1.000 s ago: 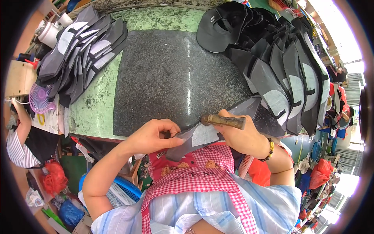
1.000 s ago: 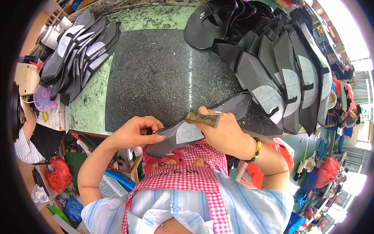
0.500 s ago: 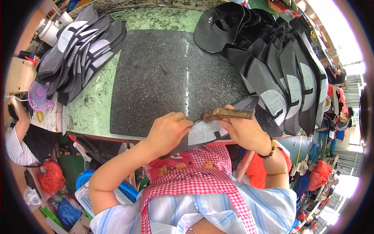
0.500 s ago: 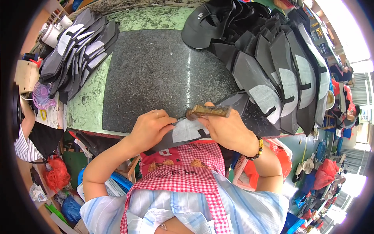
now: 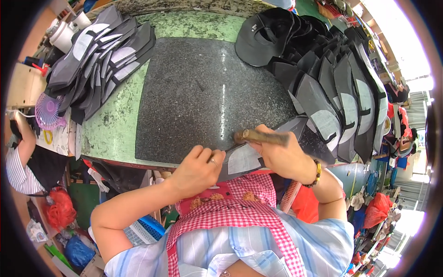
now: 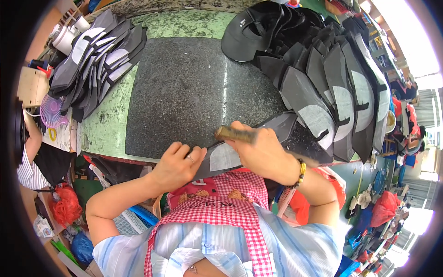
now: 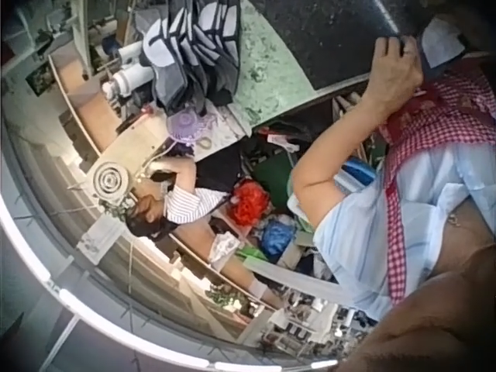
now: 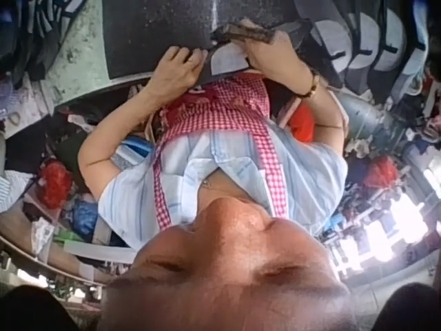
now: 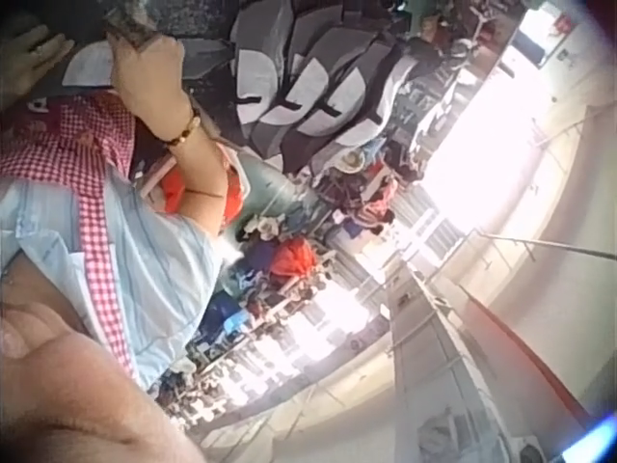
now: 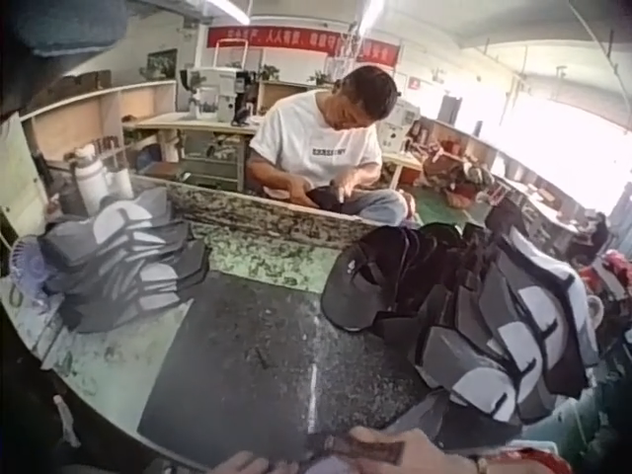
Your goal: Hammering the seams and folded edges of shoe upper components on a factory workbench.
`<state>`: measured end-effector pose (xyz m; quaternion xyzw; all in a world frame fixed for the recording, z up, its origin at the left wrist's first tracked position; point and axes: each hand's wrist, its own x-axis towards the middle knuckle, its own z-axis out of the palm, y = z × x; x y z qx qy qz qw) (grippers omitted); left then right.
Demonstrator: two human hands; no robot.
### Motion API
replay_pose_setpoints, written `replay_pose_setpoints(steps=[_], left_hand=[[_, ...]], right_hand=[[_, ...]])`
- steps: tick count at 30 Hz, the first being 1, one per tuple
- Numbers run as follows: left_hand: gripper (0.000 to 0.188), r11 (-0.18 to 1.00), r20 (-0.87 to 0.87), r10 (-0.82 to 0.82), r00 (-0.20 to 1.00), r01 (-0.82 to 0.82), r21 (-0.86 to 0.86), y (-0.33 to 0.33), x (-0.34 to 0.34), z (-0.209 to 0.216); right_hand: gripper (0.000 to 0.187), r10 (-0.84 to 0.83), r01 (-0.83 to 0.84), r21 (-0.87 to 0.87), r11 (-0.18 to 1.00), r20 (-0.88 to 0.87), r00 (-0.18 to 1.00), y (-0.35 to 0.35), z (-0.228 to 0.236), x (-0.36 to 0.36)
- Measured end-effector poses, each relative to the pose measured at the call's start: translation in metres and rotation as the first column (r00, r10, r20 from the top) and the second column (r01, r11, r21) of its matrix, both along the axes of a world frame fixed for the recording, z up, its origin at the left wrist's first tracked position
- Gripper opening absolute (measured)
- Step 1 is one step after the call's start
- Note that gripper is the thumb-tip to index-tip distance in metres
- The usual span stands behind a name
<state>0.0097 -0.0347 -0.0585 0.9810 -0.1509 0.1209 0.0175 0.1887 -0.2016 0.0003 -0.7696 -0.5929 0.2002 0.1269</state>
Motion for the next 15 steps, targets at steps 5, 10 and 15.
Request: replay_pose_setpoints(steps=[5, 10, 15], left_hand=[[0.026, 0.912, -0.066, 0.043, 0.997, -0.066, -0.404, 0.028, -0.005, -0.005], [0.024, 0.93, 0.014, 0.049, 0.999, -0.04, -0.365, 0.033, -0.007, -0.009], [0.023, 0.892, 0.045, 0.107, 0.993, -0.076, -0.445, 0.039, -0.019, -0.014]], right_hand=[[0.025, 0.07, -0.069, -0.009, 0.998, 0.113, 0.991, 0.001, -0.007, -0.026], [0.025, 0.09, -0.09, 0.065, 0.994, -0.006, 0.996, 0.01, -0.003, -0.027], [0.016, 0.133, -0.134, 0.044, 0.99, 0.041, 0.99, 0.024, -0.003, -0.027]])
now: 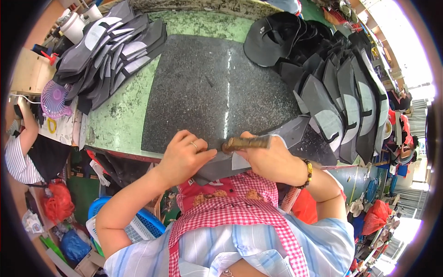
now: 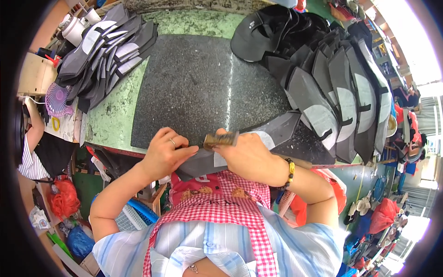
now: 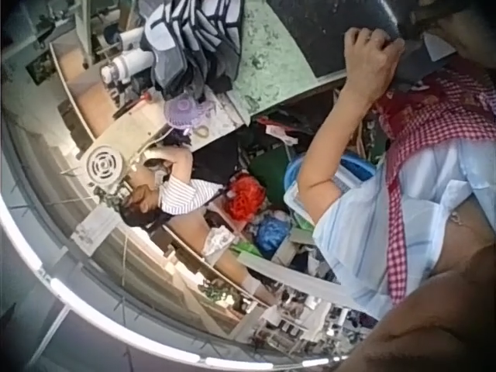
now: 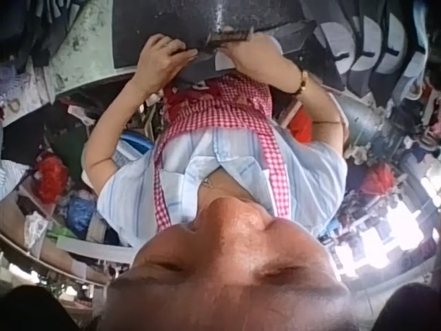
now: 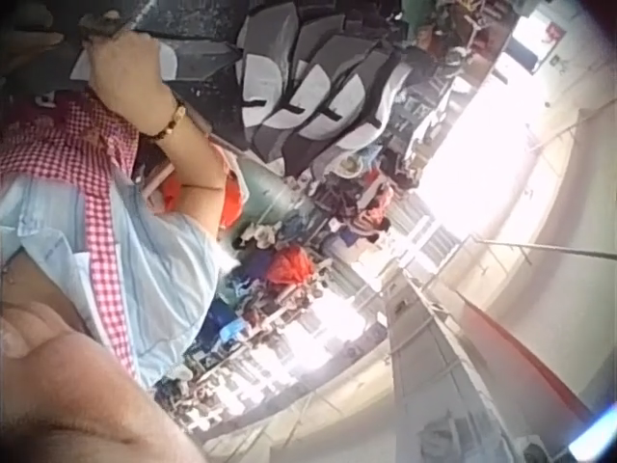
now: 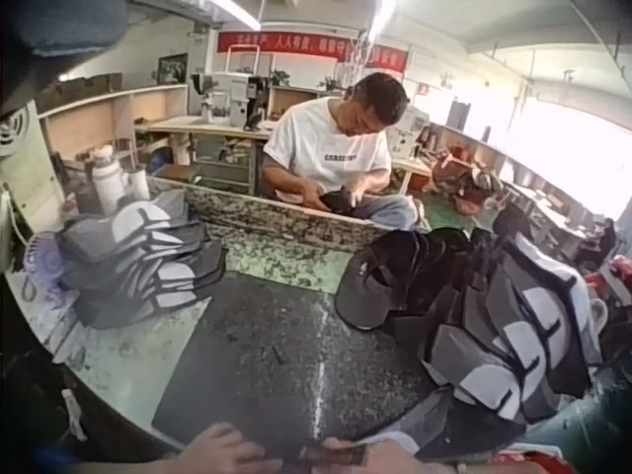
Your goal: Hammering the seams and folded edges of shoe upper components on a factory workbench.
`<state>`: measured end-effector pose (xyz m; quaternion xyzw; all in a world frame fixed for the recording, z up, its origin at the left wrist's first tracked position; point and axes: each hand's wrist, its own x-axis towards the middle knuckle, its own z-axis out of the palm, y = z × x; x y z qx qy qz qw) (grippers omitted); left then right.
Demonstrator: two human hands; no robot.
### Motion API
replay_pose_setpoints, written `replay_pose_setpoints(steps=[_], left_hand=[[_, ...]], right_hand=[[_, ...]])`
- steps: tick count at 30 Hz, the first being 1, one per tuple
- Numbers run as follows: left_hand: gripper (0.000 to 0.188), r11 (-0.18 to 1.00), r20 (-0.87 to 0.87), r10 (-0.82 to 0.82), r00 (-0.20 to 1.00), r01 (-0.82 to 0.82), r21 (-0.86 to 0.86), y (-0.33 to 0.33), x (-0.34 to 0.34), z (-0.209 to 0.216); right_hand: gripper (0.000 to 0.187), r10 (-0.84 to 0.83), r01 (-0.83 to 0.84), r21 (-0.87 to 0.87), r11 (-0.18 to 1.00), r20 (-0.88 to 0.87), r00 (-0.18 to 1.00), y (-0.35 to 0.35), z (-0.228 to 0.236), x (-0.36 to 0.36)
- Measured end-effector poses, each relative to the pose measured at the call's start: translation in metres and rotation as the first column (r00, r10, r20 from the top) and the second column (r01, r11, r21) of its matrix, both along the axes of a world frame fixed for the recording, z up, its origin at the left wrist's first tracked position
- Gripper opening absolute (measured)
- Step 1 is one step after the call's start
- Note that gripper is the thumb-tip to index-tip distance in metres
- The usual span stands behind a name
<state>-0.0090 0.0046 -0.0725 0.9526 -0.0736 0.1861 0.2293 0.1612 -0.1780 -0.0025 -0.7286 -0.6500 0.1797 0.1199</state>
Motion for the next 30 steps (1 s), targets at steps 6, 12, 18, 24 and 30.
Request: replay_pose_setpoints(steps=[6, 12, 18, 24, 30], left_hand=[[0.023, 0.977, 0.072, 0.21, 0.975, -0.208, -0.04, -0.014, -0.007, 0.005], [0.023, 0.952, 0.029, 0.277, 0.96, -0.27, -0.147, -0.022, -0.025, -0.005], [0.02, 0.971, 0.121, 0.226, 0.967, -0.233, 0.048, -0.025, -0.025, -0.005], [0.017, 0.971, 0.096, 0.195, 0.976, -0.206, 0.125, -0.021, -0.025, 0.0], [0.015, 0.961, 0.01, 0.224, 0.975, -0.222, 0.167, -0.025, -0.021, 0.018]], right_hand=[[0.019, -0.074, 0.075, 0.011, 0.997, -0.058, 0.996, -0.006, -0.011, -0.022], [0.019, 0.036, -0.035, 0.064, 0.997, -0.007, 0.999, 0.003, -0.002, -0.004], [0.015, 0.03, -0.022, 0.174, 0.985, -0.041, 0.999, 0.011, -0.016, -0.02], [0.012, -0.03, 0.036, 0.123, 0.992, -0.046, 0.998, 0.015, -0.019, -0.029], [0.014, -0.033, 0.059, 0.271, 0.961, -0.1, 0.994, 0.014, -0.013, -0.029]])
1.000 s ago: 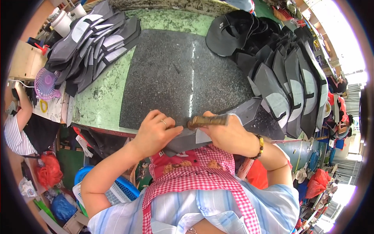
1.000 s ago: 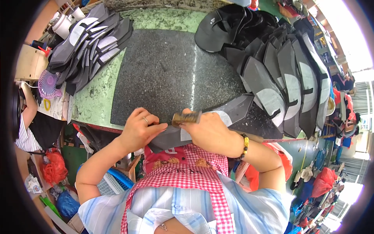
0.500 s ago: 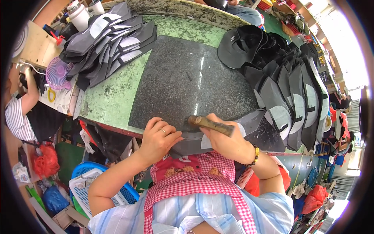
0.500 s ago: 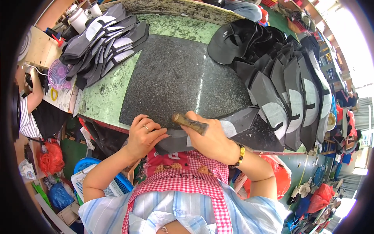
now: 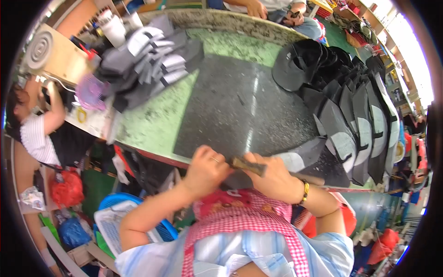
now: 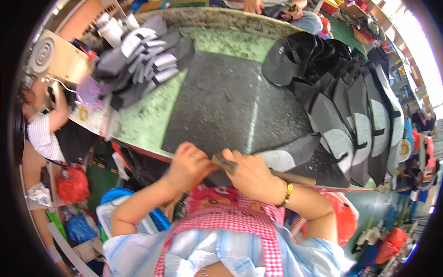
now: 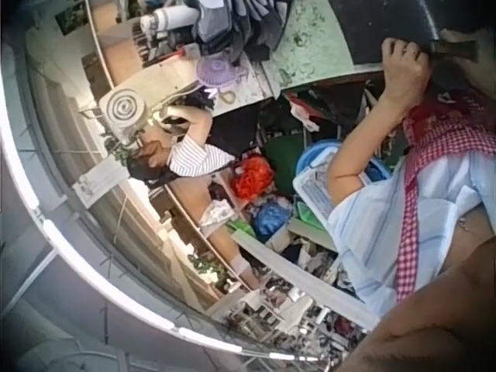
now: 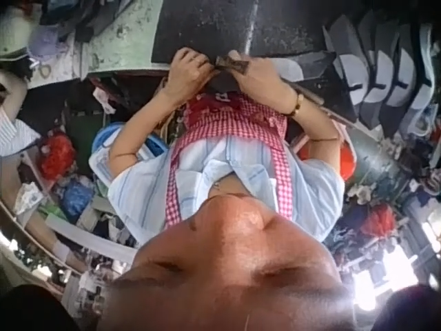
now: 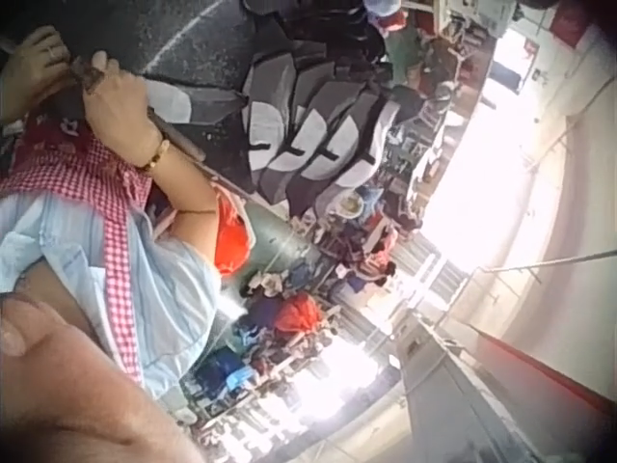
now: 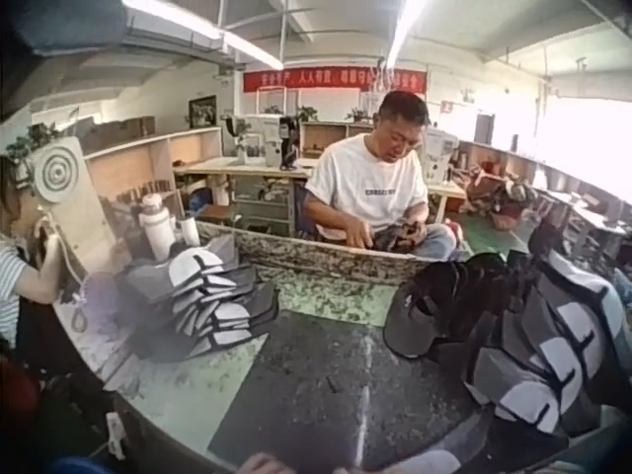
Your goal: Hammering the seams and folded edges of shoe upper components on a factory workbench.
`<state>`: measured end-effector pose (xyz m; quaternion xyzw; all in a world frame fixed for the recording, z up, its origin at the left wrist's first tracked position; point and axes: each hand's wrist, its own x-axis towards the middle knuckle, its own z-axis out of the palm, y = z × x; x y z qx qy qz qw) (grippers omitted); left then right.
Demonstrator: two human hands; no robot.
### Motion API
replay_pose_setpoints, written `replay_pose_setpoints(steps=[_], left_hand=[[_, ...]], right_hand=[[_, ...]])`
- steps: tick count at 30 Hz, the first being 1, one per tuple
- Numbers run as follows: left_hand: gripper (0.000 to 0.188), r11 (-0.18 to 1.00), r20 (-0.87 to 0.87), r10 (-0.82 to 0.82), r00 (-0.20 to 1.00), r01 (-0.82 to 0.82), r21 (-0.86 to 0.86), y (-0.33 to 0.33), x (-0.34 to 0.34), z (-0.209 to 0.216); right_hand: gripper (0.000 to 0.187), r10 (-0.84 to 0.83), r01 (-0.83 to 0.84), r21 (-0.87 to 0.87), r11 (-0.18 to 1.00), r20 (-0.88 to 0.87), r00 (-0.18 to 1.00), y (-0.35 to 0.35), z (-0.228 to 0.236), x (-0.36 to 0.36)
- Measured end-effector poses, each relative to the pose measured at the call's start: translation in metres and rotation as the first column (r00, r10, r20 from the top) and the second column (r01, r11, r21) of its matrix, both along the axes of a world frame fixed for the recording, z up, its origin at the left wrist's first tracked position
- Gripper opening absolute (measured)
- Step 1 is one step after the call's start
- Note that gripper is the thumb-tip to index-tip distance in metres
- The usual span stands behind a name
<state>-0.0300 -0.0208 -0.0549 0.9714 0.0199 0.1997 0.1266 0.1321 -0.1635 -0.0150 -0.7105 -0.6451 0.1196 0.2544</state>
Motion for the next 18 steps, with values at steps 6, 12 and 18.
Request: replay_pose_setpoints(steps=[6, 12, 18], left_hand=[[0.051, 0.981, 0.014, -0.193, 0.981, 0.193, 0.034, -0.067, 0.046, 0.0], [0.026, 0.899, -0.026, 0.07, 0.997, -0.074, -0.432, 0.056, 0.063, 0.074], [0.03, 0.812, 0.493, 0.301, 0.817, -0.49, 0.316, 0.169, 0.098, 0.032]], right_hand=[[0.021, -0.152, 0.156, 0.108, 0.982, -0.048, 0.987, -0.015, 0.007, 0.045], [0.021, -0.517, 0.669, 0.194, 0.718, -0.494, 0.699, -0.12, 0.071, 0.084], [0.031, -0.467, 0.837, 0.272, 0.474, -0.728, 0.501, -0.222, 0.049, 0.089]])
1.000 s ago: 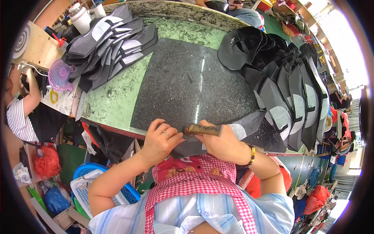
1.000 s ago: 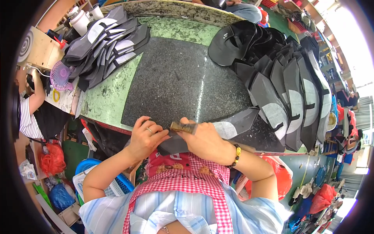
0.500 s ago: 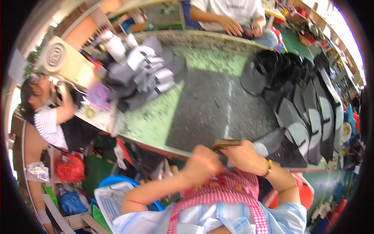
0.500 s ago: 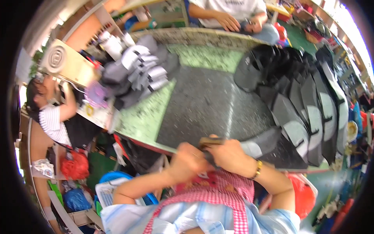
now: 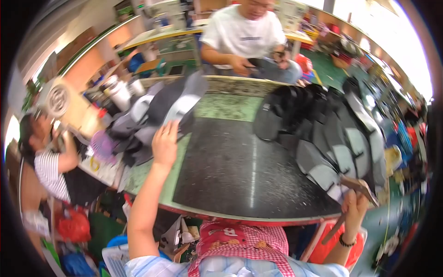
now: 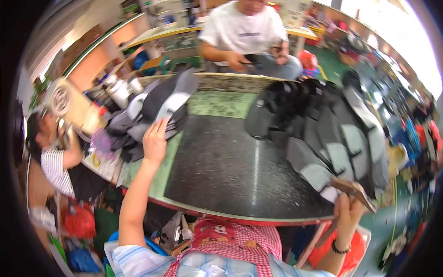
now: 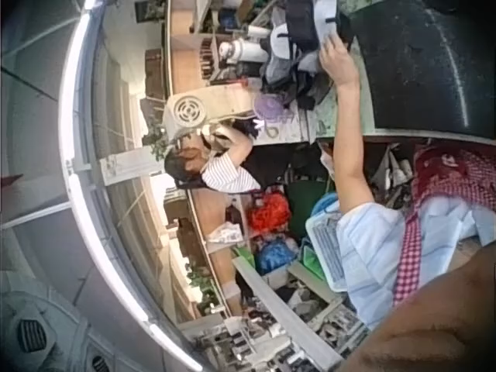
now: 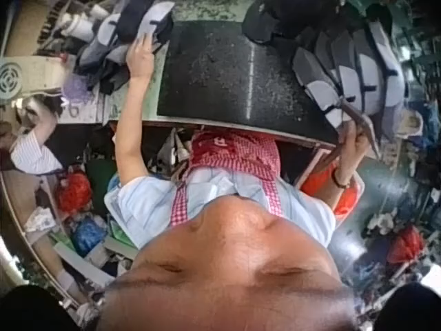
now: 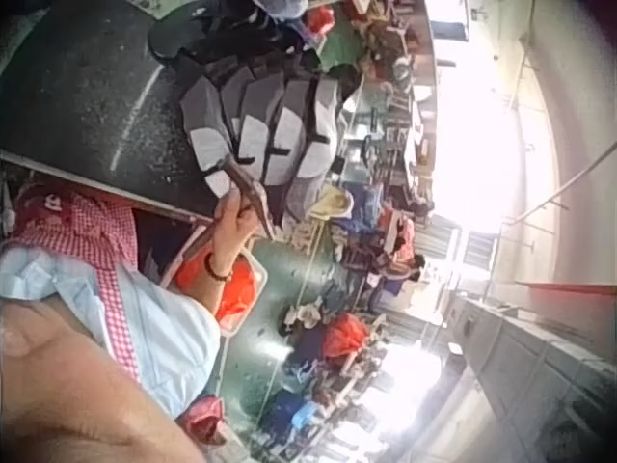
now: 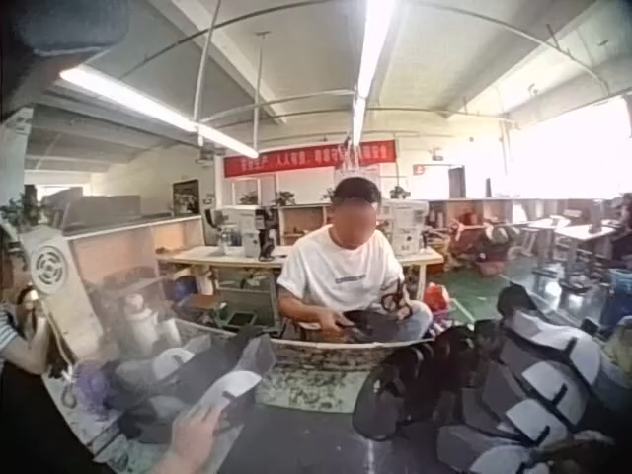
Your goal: Hammering the seams and folded edges of shoe upper components on a factory workbench.
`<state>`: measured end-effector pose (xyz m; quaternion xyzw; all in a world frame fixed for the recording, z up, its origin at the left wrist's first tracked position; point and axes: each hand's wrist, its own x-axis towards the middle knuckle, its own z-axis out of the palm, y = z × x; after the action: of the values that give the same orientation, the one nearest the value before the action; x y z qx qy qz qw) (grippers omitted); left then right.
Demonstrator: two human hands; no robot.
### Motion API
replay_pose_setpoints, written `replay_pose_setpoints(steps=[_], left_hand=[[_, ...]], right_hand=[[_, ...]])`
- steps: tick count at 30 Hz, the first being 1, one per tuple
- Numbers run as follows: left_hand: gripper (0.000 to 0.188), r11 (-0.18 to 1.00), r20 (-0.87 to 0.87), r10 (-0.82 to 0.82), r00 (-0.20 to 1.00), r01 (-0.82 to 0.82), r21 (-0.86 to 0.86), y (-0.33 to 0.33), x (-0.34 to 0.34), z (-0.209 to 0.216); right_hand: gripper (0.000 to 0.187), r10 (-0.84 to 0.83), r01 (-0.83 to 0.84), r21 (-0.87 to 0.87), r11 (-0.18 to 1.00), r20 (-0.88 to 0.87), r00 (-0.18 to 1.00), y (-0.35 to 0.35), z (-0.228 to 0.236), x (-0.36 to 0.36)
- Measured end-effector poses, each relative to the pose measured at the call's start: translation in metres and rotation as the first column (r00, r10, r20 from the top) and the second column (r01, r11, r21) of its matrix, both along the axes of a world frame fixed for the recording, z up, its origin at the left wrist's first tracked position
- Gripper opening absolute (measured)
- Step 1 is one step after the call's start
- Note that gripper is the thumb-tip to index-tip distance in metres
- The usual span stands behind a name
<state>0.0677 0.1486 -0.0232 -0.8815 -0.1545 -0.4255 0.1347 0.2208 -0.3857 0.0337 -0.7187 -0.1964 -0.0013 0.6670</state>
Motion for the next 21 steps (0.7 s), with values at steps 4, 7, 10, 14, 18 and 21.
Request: replay_pose_setpoints(steps=[4, 7, 10, 14, 18, 21], left_hand=[[0.037, 0.735, -0.531, 0.159, 0.832, -0.46, -0.499, 0.014, -0.015, -0.039], [0.039, 0.836, -0.12, -0.199, 0.973, 0.104, -0.539, -0.076, 0.042, 0.008], [0.046, 0.644, -0.097, -0.702, 0.705, 0.571, -0.509, -0.2, 0.117, 0.036], [0.058, 0.461, -0.072, -0.879, 0.472, 0.802, -0.38, -0.278, 0.173, 0.07], [0.067, 0.429, -0.059, -0.902, 0.428, 0.87, -0.242, -0.323, 0.223, 0.102], [0.075, 0.333, -0.086, -0.942, 0.323, 0.929, -0.16, -0.375, 0.269, 0.121]], right_hand=[[0.026, -0.127, 0.132, -0.095, 0.987, 0.065, 0.99, 0.01, -0.005, 0.013], [0.024, -0.316, 0.323, -0.09, 0.942, 0.084, 0.945, -0.013, 0.013, 0.012], [0.021, -0.508, 0.537, -0.022, 0.843, 0.293, 0.81, -0.039, 0.017, 0.033], [0.018, -0.49, 0.569, -0.034, 0.821, 0.47, 0.734, -0.032, 0.043, 0.06], [0.022, -0.5, 0.644, -0.118, 0.756, 0.531, 0.684, -0.039, 0.064, 0.1], [0.018, -0.406, 0.524, -0.105, 0.845, 0.512, 0.757, -0.094, 0.057, 0.152]])
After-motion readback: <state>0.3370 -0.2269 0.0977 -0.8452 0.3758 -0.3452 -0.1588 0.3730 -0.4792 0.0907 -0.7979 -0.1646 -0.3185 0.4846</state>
